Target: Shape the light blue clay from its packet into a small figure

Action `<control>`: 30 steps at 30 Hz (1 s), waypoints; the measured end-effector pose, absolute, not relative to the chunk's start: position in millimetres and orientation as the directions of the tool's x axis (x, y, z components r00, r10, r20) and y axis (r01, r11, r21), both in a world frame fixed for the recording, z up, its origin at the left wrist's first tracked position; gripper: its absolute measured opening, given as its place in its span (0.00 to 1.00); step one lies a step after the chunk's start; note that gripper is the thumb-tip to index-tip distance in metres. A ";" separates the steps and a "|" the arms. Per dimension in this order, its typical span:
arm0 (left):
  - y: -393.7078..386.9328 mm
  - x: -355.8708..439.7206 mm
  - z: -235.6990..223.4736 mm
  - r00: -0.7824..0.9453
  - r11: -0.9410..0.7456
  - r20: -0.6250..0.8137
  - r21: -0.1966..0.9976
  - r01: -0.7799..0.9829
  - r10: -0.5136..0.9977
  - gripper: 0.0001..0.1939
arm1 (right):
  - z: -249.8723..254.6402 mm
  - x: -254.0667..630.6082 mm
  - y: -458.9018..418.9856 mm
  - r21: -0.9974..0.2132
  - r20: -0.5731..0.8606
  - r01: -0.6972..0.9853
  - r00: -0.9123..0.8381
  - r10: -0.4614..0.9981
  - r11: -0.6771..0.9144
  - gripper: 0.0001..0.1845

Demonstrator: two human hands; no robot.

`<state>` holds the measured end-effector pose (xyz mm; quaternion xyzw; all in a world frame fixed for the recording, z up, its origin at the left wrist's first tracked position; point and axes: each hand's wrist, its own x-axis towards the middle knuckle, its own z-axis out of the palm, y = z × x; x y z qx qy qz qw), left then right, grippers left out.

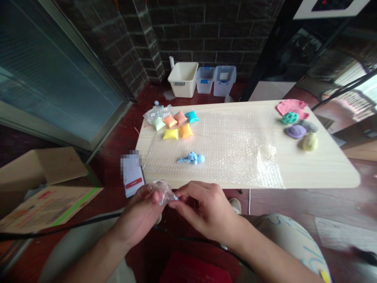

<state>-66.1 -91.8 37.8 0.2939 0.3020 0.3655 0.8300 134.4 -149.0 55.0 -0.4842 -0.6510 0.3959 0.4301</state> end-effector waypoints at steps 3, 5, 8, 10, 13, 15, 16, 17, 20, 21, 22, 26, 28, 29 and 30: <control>-91.9 -68.9 40.9 0.640 0.604 -0.290 0.718 -0.346 0.712 0.11 | 53.8 131.0 -146.4 -0.911 0.210 0.329 -0.145 0.967 0.247 0.06; -92.3 -71.3 43.5 0.701 0.641 -0.312 0.720 -0.266 0.641 0.14 | 54.7 130.7 -145.5 -0.918 0.184 0.328 -0.149 0.972 0.224 0.07; -93.7 -73.9 45.9 0.729 0.669 -0.362 0.722 -0.176 0.582 0.15 | 56.6 130.8 -146.8 -0.929 0.125 0.323 -0.184 0.975 0.180 0.08; -94.2 -74.4 46.3 0.725 0.669 -0.389 0.731 -0.132 0.568 0.14 | 56.8 130.6 -148.5 -0.934 0.090 0.324 -0.184 0.979 0.147 0.07; -92.5 -74.0 46.9 0.706 0.544 -0.359 0.838 -0.045 0.611 0.12 | 55.4 130.5 -150.0 -0.934 0.071 0.336 -0.150 0.986 0.118 0.07; -90.3 -74.0 48.3 0.699 0.393 -0.310 0.919 0.045 0.644 0.11 | 53.9 130.6 -150.0 -0.932 0.064 0.347 -0.128 0.990 0.105 0.07; -89.3 -74.2 49.3 0.700 0.312 -0.287 0.945 0.096 0.654 0.12 | 53.0 130.7 -149.8 -0.932 0.059 0.349 -0.120 0.991 0.098 0.07; -88.6 -74.6 50.5 0.703 0.239 -0.270 0.960 0.145 0.658 0.13 | 52.2 130.8 -149.5 -0.932 0.056 0.349 -0.113 0.992 0.093 0.07; -87.4 -77.0 54.0 0.706 0.099 -0.242 0.966 0.238 0.666 0.16 | 50.3 130.4 -148.7 -0.934 0.049 0.347 -0.101 0.994 0.082 0.07; -87.2 -78.1 54.5 0.710 0.095 -0.240 0.966 0.239 0.662 0.16 | 50.1 130.1 -148.5 -0.935 0.049 0.346 -0.105 0.993 0.082 0.07; -87.1 -79.1 54.4 0.719 0.111 -0.241 0.968 0.224 0.652 0.17 | 50.1 129.7 -148.3 -0.934 0.050 0.346 -0.110 0.993 0.085 0.07; -89.6 -80.4 47.5 0.765 0.307 -0.252 0.949 0.074 0.593 0.21 | 52.2 129.7 -146.5 -0.927 0.082 0.355 -0.120 0.989 0.120 0.08; -93.2 -78.4 41.4 0.756 0.439 -0.263 0.898 -0.036 0.600 0.20 | 53.0 131.4 -144.5 -0.926 0.087 0.355 -0.124 0.988 0.127 0.08; -95.1 -76.8 38.6 0.746 0.494 -0.268 0.864 -0.094 0.610 0.18 | 53.0 132.8 -143.4 -0.932 0.081 0.343 -0.131 0.988 0.122 0.08; -96.7 -75.0 36.2 0.739 0.533 -0.264 0.833 -0.149 0.620 0.16 | 52.8 134.4 -142.4 -0.941 0.070 0.319 -0.140 0.988 0.112 0.08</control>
